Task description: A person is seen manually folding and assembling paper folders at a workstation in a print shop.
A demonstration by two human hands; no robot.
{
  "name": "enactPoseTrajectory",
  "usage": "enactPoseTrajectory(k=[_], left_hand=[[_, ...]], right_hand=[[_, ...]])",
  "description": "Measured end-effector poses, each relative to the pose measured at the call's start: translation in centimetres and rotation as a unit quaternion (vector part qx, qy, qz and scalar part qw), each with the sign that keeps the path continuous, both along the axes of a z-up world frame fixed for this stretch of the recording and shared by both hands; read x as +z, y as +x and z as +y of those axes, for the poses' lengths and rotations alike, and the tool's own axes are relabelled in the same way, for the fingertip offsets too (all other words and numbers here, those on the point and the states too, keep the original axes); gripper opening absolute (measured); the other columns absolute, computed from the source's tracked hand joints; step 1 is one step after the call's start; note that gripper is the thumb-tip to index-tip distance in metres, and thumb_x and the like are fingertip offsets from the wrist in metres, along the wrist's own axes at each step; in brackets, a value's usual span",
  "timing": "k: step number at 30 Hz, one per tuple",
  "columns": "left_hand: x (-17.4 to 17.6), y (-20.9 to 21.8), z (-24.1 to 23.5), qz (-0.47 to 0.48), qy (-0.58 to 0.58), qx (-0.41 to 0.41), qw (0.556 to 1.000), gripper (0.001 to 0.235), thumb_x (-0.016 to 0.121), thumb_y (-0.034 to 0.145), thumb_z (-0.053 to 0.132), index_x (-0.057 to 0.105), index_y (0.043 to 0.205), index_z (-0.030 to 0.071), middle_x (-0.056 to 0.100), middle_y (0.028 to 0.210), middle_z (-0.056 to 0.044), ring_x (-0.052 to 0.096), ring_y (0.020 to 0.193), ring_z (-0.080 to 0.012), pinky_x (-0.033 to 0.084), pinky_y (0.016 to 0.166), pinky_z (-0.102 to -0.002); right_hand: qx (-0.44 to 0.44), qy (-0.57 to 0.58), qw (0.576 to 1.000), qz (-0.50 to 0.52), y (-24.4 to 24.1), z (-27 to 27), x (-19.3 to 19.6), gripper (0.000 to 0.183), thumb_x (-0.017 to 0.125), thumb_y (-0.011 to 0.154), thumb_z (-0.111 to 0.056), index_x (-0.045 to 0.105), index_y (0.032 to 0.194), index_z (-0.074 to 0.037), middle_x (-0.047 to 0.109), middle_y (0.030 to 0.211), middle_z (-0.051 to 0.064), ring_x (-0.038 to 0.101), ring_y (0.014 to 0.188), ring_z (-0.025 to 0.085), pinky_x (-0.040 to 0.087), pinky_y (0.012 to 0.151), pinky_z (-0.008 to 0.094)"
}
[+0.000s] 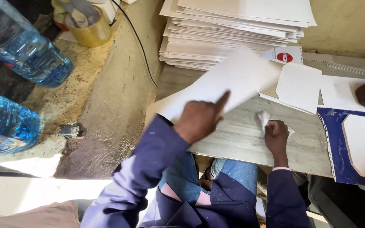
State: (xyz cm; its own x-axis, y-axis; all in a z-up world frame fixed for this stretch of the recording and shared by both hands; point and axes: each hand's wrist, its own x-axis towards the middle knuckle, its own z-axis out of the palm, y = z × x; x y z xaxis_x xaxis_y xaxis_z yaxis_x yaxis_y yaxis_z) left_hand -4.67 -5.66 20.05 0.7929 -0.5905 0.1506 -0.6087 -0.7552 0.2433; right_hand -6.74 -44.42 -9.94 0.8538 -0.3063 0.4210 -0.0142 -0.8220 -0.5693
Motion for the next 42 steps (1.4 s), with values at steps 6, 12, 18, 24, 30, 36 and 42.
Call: enactPoseTrajectory(k=[6,12,18,24,30,36,42], left_hand=[[-18.4,3.4,-1.3,0.156,0.071,-0.101,0.98,0.065,0.078,0.089,0.057,0.069,0.144,0.024,0.085,0.104,-0.002,0.079,0.109,-0.0276,0.052,0.103,-0.048],[-23.9,6.5,-0.6,0.021,-0.128,0.114,0.985,0.075,0.05,0.113,0.054,0.044,0.164,0.0,0.05,0.165,-0.025,0.042,0.157,-0.0407,0.022,0.133,-0.055],[-25.3,6.4,-0.7,-0.016,-0.088,0.088,0.992,0.075,0.044,0.112,0.056,0.043,0.164,0.001,0.045,0.17,-0.021,0.04,0.159,-0.0356,0.021,0.135,-0.051],[-24.5,7.1,-1.1,0.059,-0.079,0.109,0.989,0.061,0.028,0.119,0.042,0.039,0.167,0.005,0.036,0.176,-0.016,0.03,0.164,-0.0313,0.01,0.137,-0.052],[-26.9,7.1,-1.9,-0.072,-0.13,0.248,0.957,0.056,0.047,0.114,0.032,0.049,0.16,0.0,0.043,0.171,-0.021,0.037,0.16,-0.0354,0.018,0.135,-0.056],[-28.2,7.5,-1.4,-0.092,-0.15,0.226,0.958,0.055,0.05,0.112,0.025,0.048,0.158,-0.005,0.044,0.169,-0.026,0.04,0.158,-0.0399,0.023,0.135,-0.054],[-27.9,7.9,3.3,-0.012,-0.173,0.093,0.98,0.049,0.047,0.114,0.013,0.048,0.162,0.005,0.047,0.169,-0.018,0.041,0.159,-0.0345,0.024,0.136,-0.05]], right_hand=[[-0.022,0.319,0.944,-0.078,-1.3,0.0,4.4,0.011,0.053,0.114,0.001,0.06,0.114,-0.008,0.062,0.096,0.005,0.059,0.095,0.012,0.048,0.089,0.036],[0.124,0.062,0.976,0.167,0.9,12.7,5.9,0.018,0.077,0.097,-0.021,0.077,0.115,-0.016,0.073,0.11,0.016,0.07,0.112,0.046,0.055,0.096,0.061],[0.157,-0.174,0.953,0.19,12.3,15.3,3.9,0.007,0.076,0.098,-0.023,0.076,0.092,-0.019,0.073,0.088,0.004,0.074,0.095,0.034,0.059,0.083,0.053],[0.126,-0.147,0.966,0.173,19.7,16.8,3.2,0.009,0.075,0.097,-0.022,0.073,0.088,-0.022,0.067,0.087,0.002,0.07,0.091,0.034,0.057,0.081,0.052],[0.155,-0.103,0.954,0.233,3.5,20.6,6.1,0.012,0.068,0.1,-0.012,0.077,0.094,-0.011,0.074,0.094,0.011,0.072,0.095,0.038,0.058,0.085,0.052],[0.174,-0.174,0.935,0.254,4.9,20.5,5.6,0.007,0.069,0.1,-0.018,0.075,0.096,-0.018,0.071,0.094,0.003,0.071,0.095,0.03,0.057,0.085,0.046],[0.138,-0.218,0.95,0.177,19.0,21.7,3.9,0.009,0.071,0.099,-0.023,0.07,0.092,-0.018,0.067,0.089,0.005,0.071,0.087,0.035,0.055,0.076,0.051]])
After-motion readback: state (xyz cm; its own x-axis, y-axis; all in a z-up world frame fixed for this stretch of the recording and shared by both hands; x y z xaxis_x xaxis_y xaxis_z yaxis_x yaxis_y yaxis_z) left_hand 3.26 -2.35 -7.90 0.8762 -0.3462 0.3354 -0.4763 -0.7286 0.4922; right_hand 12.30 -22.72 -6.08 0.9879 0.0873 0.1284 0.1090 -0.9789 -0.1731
